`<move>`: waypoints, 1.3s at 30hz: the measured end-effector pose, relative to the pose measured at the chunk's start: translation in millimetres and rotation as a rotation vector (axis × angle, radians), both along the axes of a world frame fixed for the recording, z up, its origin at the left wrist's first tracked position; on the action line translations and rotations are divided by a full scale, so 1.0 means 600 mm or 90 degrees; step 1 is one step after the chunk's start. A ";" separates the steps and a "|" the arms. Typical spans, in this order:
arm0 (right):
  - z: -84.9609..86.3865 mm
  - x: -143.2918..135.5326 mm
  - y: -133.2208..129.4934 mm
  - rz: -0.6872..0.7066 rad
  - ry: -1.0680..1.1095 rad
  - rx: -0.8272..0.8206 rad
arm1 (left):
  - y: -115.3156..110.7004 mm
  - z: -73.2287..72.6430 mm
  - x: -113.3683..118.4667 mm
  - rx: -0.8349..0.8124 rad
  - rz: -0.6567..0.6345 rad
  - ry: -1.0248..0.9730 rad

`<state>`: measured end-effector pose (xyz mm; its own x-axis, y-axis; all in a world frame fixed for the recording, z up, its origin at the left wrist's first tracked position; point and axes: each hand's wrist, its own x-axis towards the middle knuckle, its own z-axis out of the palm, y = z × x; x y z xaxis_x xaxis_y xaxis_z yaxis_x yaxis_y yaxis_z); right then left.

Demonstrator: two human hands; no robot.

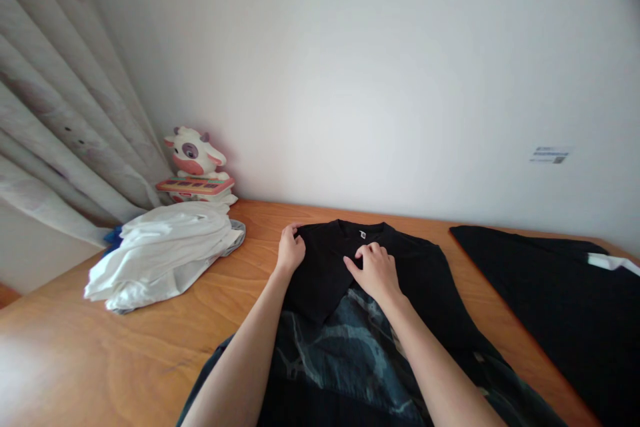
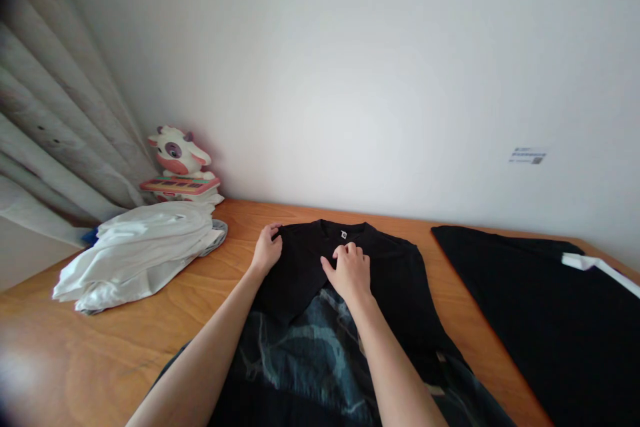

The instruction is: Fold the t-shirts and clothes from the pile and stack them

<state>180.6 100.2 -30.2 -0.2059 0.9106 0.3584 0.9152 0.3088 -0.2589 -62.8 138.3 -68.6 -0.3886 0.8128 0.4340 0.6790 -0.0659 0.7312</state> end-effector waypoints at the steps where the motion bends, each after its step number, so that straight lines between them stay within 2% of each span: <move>1: -0.009 0.001 0.000 0.000 0.017 -0.002 | 0.000 0.002 -0.001 -0.005 -0.007 0.017; 4: -0.026 0.012 0.006 0.007 0.054 -0.005 | -0.003 0.009 0.000 -0.020 -0.040 0.081; 9: -0.031 0.019 0.012 -0.002 0.061 -0.005 | -0.015 0.017 0.018 -0.063 -0.107 0.183; 14: -0.031 0.015 0.005 0.006 0.046 -0.003 | -0.024 0.027 0.041 -0.242 -0.113 0.385; 17: -0.027 0.012 0.001 0.002 0.046 -0.009 | -0.022 0.035 0.052 -0.300 -0.099 0.400; 19: -0.023 0.008 0.001 -0.026 0.033 -0.029 | -0.020 0.037 0.057 -0.288 -0.090 0.385; 22: -0.017 0.000 0.006 -0.073 -0.014 -0.118 | -0.019 0.035 0.060 -0.242 -0.071 0.362; 26: -0.012 -0.008 0.015 -0.082 -0.041 -0.203 | -0.013 0.028 0.056 -0.230 -0.076 0.321; 30: -0.011 -0.009 0.025 -0.092 -0.035 -0.218 | -0.003 0.030 0.051 -0.229 -0.097 0.295; 33: -0.012 -0.010 0.032 -0.096 -0.034 -0.209 | -0.004 0.041 0.053 -0.199 -0.064 0.272; 36: -0.016 -0.010 0.036 -0.101 -0.040 -0.196 | -0.020 0.057 0.064 -0.138 -0.040 0.287; 39: -0.022 -0.010 0.038 -0.101 -0.049 -0.187 | -0.052 0.070 0.086 -0.150 -0.099 0.314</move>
